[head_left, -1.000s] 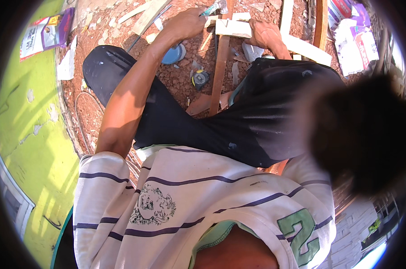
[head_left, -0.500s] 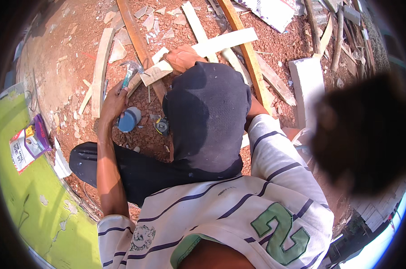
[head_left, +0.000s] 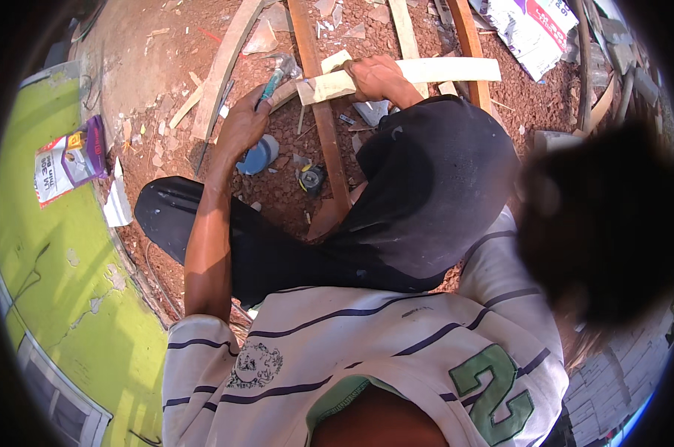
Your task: The person constructs a wooden frame outdoors by aligning wooden planks and driving nails into them using a hammer.
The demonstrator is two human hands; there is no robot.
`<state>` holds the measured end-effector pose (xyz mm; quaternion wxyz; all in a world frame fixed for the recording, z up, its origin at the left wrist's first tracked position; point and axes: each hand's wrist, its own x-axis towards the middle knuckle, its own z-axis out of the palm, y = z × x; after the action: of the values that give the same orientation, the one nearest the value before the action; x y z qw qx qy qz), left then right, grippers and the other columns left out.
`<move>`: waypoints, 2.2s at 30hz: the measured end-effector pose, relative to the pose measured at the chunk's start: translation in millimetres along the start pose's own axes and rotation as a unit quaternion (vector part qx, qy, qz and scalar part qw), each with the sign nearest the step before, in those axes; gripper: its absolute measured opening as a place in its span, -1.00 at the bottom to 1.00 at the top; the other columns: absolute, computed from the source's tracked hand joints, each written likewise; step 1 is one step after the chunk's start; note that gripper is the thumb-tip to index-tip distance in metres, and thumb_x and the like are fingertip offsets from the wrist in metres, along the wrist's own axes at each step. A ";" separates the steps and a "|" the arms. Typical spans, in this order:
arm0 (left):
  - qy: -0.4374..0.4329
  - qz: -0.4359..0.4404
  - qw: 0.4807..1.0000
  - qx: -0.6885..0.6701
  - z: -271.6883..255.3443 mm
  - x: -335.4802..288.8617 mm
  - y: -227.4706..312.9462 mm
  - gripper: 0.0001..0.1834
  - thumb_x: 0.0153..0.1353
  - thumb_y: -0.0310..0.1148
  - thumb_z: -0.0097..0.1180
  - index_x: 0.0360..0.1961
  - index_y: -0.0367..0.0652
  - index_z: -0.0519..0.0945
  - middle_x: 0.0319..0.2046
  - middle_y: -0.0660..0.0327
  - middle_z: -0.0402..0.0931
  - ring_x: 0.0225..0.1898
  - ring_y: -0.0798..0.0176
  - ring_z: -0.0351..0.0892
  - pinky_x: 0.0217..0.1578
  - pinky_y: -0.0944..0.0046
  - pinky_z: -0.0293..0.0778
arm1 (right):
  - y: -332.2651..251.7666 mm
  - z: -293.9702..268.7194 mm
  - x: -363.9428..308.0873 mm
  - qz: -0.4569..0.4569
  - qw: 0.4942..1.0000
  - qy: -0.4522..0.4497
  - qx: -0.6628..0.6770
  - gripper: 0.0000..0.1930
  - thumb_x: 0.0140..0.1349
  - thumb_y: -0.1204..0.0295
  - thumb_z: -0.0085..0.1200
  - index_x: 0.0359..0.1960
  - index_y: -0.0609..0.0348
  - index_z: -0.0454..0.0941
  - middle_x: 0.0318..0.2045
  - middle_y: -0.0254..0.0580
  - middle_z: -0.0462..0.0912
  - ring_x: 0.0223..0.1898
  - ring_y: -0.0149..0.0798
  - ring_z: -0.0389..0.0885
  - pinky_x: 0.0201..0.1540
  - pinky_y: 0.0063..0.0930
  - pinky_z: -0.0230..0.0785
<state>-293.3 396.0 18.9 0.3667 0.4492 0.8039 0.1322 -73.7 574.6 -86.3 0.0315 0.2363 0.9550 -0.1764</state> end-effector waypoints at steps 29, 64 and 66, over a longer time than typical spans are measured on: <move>-0.122 -0.075 0.990 -0.019 -13.6 41.4 -4.8 -0.50 0.47 -0.17 -0.08 0.36 -0.09 0.39 -0.58 0.34 0.37 -0.64 0.41 0.38 -0.69 0.33 0.33 | 5.3 9.3 8.3 0.009 0.997 -0.069 -0.038 -0.46 0.09 0.04 0.30 -0.01 0.14 0.52 -0.27 0.07 0.74 -0.20 0.12 0.72 -0.15 -0.05 0.55; 0.319 0.153 0.920 -0.171 3.6 -72.5 68.5 -0.68 0.54 -0.15 -0.14 -0.17 -0.24 0.40 -0.62 0.06 0.44 -0.62 0.15 0.50 -0.57 0.09 0.34 | -5.6 1.6 12.4 0.005 0.995 -0.086 -0.047 -0.46 0.10 0.04 0.30 0.00 0.11 0.52 -0.22 0.06 0.73 -0.19 0.10 0.72 -0.15 -0.04 0.56; 0.151 0.069 0.986 0.031 39.0 -65.8 5.5 -0.69 0.52 -0.17 -0.14 -0.18 -0.25 0.39 -0.58 -0.13 0.49 -0.55 -0.13 0.57 -0.51 -0.06 0.38 | -5.3 -4.4 13.0 0.026 0.993 -0.100 -0.055 -0.48 0.12 0.06 0.31 0.01 0.11 0.55 -0.22 0.04 0.74 -0.15 0.06 0.72 -0.12 -0.09 0.56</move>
<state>-240.6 340.7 25.7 0.2166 0.4893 0.8212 0.1985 -87.6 577.4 -82.3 0.1448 0.2404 0.9487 -0.1458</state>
